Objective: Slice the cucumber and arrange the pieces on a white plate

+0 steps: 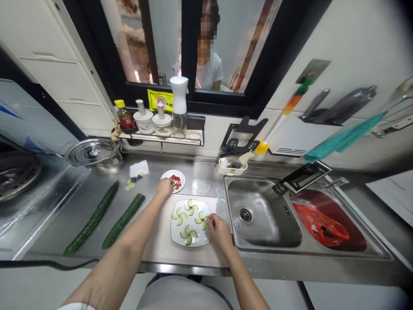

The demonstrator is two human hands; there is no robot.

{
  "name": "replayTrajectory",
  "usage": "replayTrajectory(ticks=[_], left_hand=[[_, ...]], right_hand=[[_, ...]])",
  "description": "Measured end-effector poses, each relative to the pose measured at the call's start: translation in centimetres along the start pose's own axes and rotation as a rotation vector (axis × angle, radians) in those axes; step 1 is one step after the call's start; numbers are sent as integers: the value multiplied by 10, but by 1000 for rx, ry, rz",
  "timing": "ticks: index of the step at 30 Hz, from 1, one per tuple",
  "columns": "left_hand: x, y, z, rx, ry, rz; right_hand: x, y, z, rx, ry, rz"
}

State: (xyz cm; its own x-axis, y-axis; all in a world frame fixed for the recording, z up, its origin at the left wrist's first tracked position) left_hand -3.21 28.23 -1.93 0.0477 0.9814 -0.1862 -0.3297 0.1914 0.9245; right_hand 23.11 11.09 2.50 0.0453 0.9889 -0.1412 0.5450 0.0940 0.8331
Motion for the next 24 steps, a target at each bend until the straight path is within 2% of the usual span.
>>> replayTrajectory(ticks=[13,24], left_hand=[[11,1,8,5,34,-9],[-4,12,6,-100,15,79]], right_hand=[[1,3,-1,-4,-6,-8],[-2,3,-1,6,2,-5]])
Point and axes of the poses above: each hand's wrist, its own x-axis towards the middle knuckle, its own y-axis out of the back of the hand, z = x × y, the point moved 8 cm from there along x, towards the middle knuckle, and after that the axes turned 4 degrees about -y, right-handed, at the moved point
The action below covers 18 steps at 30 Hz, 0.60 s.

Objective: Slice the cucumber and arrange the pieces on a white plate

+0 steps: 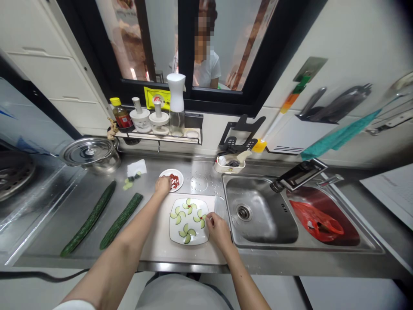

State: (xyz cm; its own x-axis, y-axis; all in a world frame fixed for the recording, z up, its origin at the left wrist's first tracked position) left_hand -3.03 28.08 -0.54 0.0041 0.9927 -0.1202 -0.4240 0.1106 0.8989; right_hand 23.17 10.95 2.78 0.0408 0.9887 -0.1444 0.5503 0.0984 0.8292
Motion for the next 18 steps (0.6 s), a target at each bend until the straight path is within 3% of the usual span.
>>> replayTrajectory(ticks=[5,11,18], left_hand=[[-19,0,7,-82,-49,28],[-56,6,39,-432,-268,68],[-102,24,77,-441,-446,24]], right_hand=[[1,-2,-1,-1,-14,-2],[8,2,-16,20,1,-21],[22,15,-48,190,103,-13]])
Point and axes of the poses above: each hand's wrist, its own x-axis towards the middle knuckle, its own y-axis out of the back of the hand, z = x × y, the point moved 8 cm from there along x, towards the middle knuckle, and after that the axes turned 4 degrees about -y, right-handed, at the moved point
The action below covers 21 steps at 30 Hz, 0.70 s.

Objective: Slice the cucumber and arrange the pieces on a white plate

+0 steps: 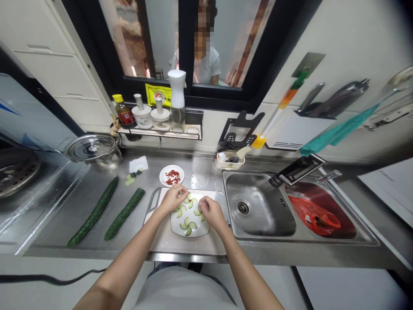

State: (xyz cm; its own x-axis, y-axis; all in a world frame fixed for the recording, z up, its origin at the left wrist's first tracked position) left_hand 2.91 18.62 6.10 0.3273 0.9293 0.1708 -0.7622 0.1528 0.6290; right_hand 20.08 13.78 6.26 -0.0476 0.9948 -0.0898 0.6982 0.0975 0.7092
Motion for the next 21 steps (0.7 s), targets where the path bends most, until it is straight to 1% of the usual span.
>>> replayTrajectory(ticks=[5,8,13,17,21], left_hand=[[-17,-4,33,131,-123,-127],[-26,-7,43,218,-178,-178],[-38,-16,45,313,-223,-234],[-43,-23,42,339,-239,-264],[-48,-28,40,347,-248,-283]], right_hand=[[5,3,-20,80,83,-21],[3,0,-30,78,149,-77],[-4,-9,-35,7,206,-165],[-9,-17,-34,-21,237,-225],[-11,-23,-32,-48,258,-256]])
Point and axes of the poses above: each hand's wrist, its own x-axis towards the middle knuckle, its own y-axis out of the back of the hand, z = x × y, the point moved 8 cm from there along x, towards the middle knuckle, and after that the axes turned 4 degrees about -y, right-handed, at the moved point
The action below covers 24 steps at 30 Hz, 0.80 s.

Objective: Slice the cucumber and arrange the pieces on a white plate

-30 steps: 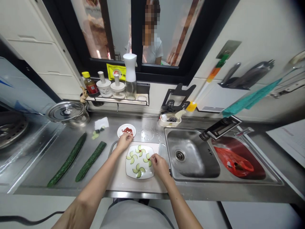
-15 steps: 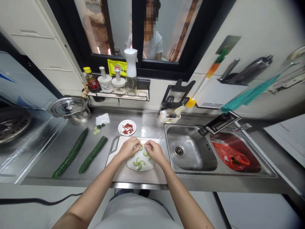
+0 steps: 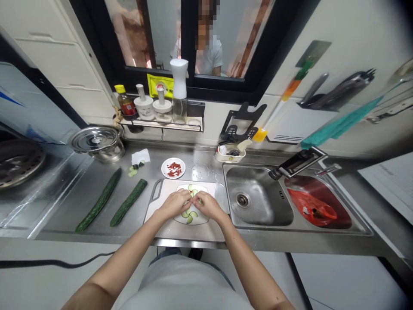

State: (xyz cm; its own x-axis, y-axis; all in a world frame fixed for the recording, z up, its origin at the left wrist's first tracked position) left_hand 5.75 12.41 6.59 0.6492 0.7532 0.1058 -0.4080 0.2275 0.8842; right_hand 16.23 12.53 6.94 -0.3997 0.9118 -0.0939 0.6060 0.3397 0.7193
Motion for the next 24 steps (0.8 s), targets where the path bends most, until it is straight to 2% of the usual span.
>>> replayTrajectory(ticks=[8,12,18,24], left_hand=[[-6,-6,3,30,4,-28],[-10,-11,-2,-55,29,-28],[-22,-19,-25,-173,259,30],[-31,-37,-27,-148,386,-48]], right_hand=[[-4,-11,3,-20,-26,-27],[-6,-18,10,-28,-70,-29],[-16,-31,20,-121,-140,-38],[-24,-53,25,-246,-208,-108]])
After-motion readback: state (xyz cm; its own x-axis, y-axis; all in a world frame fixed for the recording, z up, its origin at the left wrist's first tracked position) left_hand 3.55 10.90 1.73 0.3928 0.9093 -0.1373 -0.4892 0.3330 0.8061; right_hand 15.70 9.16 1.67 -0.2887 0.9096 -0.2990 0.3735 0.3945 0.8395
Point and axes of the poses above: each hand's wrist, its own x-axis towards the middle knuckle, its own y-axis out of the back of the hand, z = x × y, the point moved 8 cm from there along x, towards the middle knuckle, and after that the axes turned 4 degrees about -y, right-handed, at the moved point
